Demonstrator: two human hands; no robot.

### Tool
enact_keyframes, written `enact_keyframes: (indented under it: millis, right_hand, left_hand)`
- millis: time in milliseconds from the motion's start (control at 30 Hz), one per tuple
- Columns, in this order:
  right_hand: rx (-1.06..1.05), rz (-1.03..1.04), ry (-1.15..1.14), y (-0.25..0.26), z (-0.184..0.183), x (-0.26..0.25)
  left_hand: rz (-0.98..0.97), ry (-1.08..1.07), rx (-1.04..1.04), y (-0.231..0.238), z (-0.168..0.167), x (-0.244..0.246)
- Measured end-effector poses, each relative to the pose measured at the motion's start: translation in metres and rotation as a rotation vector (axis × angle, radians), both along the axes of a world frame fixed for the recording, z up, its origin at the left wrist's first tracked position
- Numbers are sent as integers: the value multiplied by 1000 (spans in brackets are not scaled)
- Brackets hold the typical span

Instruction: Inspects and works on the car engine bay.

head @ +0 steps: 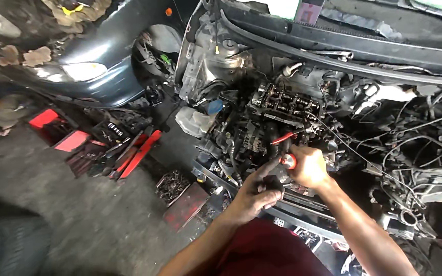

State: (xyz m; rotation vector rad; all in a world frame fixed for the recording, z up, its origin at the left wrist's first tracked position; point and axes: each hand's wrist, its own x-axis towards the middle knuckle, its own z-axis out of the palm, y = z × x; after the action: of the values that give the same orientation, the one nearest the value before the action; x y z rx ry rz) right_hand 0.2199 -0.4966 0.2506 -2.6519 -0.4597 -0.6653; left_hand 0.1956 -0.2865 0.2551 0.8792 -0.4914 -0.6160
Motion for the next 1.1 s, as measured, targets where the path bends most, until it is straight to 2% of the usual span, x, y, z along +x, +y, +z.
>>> enact_keyframes:
  millis: [433,700,867,1000,1100]
  right_hand:
    - [-65,-8,119,10,1,4]
    - [-201,-44,204,8,4,8]
    - [-338,-145,459,9,19,11]
    - [-393,-167,494,6,19,12]
    - [-437,-203,689,8,25,15]
  left_hand:
    - [9,15,85,13,-7,8]
    - [-9,35,131,13,-15,16]
    - [-41,90,136,6,-24,19]
    - [-38,135,148,-1,-25,21]
    - [-37,224,125,-1,-28,24]
